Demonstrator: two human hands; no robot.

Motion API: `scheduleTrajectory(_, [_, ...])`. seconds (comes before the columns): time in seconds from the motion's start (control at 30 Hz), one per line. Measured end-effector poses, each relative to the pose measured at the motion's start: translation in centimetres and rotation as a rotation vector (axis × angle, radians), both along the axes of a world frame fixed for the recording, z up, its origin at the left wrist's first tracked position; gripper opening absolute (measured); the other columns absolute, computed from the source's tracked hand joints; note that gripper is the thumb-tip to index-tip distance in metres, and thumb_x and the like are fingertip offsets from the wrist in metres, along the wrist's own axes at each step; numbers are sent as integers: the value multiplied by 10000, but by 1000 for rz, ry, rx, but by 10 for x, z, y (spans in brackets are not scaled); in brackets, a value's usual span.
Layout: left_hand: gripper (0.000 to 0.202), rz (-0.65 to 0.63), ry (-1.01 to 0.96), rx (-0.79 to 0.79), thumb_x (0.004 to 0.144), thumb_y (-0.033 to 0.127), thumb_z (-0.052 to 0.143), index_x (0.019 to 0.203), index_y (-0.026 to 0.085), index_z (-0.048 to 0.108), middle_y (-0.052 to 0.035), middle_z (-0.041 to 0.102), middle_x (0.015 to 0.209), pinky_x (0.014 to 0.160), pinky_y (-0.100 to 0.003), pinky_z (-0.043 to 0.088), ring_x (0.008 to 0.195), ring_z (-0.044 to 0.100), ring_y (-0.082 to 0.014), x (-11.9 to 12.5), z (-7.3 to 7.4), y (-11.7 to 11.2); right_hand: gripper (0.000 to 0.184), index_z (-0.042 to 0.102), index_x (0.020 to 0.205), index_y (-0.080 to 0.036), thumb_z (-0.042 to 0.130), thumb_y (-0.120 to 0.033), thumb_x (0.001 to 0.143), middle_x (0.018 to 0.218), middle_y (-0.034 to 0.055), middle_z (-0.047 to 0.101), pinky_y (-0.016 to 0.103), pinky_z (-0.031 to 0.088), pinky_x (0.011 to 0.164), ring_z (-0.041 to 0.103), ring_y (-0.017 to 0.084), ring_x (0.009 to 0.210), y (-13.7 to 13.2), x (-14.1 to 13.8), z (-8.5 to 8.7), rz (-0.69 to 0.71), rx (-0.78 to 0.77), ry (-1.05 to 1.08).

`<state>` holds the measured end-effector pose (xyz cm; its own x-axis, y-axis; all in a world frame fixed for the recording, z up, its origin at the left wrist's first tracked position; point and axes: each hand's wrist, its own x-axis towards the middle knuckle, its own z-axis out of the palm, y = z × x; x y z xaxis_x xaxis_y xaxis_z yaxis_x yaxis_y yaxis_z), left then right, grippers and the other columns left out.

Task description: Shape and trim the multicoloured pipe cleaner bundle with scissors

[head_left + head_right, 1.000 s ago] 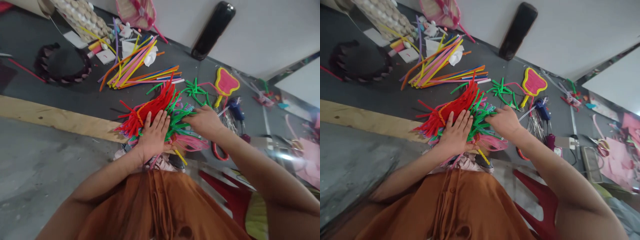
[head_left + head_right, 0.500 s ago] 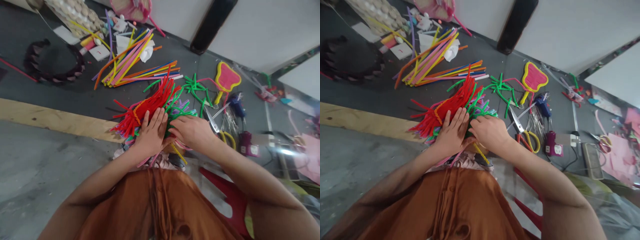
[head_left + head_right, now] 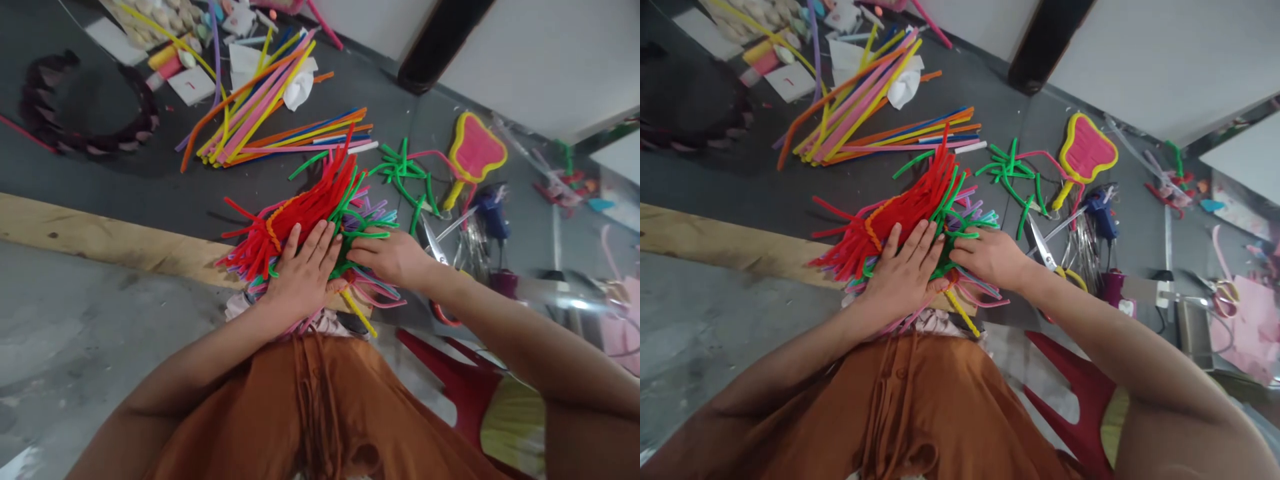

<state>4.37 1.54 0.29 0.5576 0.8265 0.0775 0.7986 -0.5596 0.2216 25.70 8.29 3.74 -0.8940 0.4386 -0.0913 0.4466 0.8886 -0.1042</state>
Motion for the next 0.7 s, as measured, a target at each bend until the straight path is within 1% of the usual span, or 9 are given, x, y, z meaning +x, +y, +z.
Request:
scheduleTrajectory(0.07, [707,-5,0,4,1003,513,389,1517,30,347,-216,282,1611,1219,-617,89,1517,228,-342,0,-1,0,294,714,1013,-196,428,-140,979,972,55,742,295,404,715,616,179,849,1,3,-5,-20,-15,35])
scheduleTrajectory(0.13, [703,-2,2,-3,1009,509,370,1524,31,332,-209,280,1613,1221,-614,86,1519,225,-337,0,-1,0,302,710,1062,-202,422,-152,988,1002,50,752,285,421,727,640,170,856,1,5,-4,-87,-91,67])
scheduleTrajectory(0.23, [711,8,-2,-19,1005,517,371,1527,37,328,-204,278,1614,1226,-610,79,1525,209,-329,0,-2,-1,267,702,1115,-212,483,-311,998,984,42,768,276,440,730,673,166,846,-4,2,10,-228,-203,76])
scheduleTrajectory(0.3, [716,10,-11,-23,997,518,394,1525,38,336,-205,280,1613,1230,-609,78,1528,198,-328,0,-1,-1,297,709,1095,-216,559,-431,955,976,44,773,294,436,719,684,192,847,-9,-6,23,-286,-184,-4])
scheduleTrajectory(0.33, [718,10,-13,-26,994,513,405,1524,35,335,-205,278,1613,1231,-609,79,1530,193,-328,0,-1,-1,286,716,1065,-217,584,-436,937,976,46,773,303,427,704,685,205,844,-12,-11,29,-303,-155,-73])
scheduleTrajectory(0.4, [718,9,-15,-34,993,499,419,1525,26,324,-204,267,1617,1232,-612,79,1532,187,-325,0,1,-1,194,722,1003,-212,589,-335,933,952,48,770,302,389,646,680,212,815,-15,-21,38,-313,-120,-233])
scheduleTrajectory(0.47, [720,6,-16,-40,996,492,416,1529,21,308,-206,262,1619,1231,-617,73,1533,182,-321,0,1,-1,170,716,976,-204,551,-207,934,922,47,763,290,327,578,670,200,780,-14,-28,42,-287,-130,-353])
scheduleTrajectory(0.53, [726,-3,-20,-40,999,504,402,1531,20,301,-212,273,1613,1226,-627,70,1532,185,-325,0,1,0,202,709,996,-204,528,-144,928,905,44,752,288,282,547,655,186,760,-9,-28,40,-207,-145,-383])
scheduleTrajectory(0.7, [747,-16,-20,-28,1002,535,374,1528,10,300,-230,298,1599,1214,-648,77,1521,216,-338,-1,-1,0,277,710,1031,-221,520,-72,896,904,31,733,291,347,662,628,167,790,8,-9,16,-9,-97,-196])
